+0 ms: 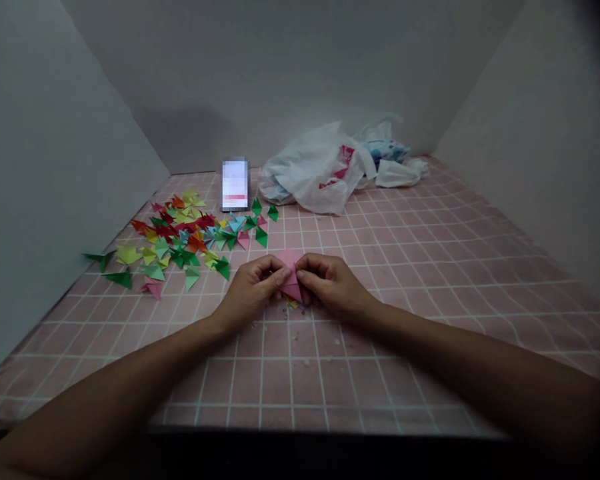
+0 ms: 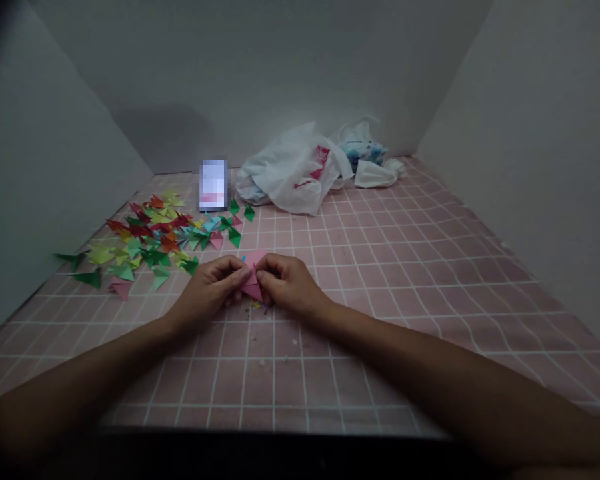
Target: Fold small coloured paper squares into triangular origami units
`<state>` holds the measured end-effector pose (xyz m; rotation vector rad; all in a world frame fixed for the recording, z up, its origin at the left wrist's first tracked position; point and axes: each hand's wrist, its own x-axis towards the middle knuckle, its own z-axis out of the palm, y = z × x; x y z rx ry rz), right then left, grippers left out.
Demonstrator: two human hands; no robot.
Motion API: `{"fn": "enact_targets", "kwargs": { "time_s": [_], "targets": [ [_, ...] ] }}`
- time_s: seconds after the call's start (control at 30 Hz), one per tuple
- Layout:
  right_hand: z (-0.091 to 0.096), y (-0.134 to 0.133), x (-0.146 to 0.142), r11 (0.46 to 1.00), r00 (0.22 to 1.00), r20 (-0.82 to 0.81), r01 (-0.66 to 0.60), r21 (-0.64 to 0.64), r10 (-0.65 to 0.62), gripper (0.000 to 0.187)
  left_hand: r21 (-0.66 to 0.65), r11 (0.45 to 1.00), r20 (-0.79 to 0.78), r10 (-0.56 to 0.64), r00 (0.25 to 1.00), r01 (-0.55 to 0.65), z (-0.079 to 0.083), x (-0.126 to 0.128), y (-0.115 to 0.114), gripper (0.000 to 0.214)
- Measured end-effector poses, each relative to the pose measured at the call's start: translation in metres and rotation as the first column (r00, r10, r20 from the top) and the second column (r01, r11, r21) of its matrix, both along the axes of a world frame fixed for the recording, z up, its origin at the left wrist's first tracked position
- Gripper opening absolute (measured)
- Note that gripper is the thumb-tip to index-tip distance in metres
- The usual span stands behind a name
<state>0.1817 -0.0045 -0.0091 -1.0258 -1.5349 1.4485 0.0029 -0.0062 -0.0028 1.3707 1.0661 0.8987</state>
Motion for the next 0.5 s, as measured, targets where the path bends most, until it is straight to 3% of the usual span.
{"fn": "enact_targets", "kwargs": {
  "time_s": [0.2, 0.5],
  "targets": [
    [-0.0014, 0.0, -0.0004, 0.999, 0.999, 0.049, 0.016, 0.049, -0.018, 0.01, -0.166, 0.986, 0.109, 0.047, 0.993, -0.028, -0.0021, 0.0015, -0.0008, 0.027],
    [-0.0038, -0.0009, -0.0004, 0.999, 0.999, 0.05, 0.017, 0.05, -0.02, 0.01, -0.17, 0.985, 0.151, 0.053, 0.987, -0.027, -0.0023, 0.0018, 0.0006, 0.032]
  ]
}}
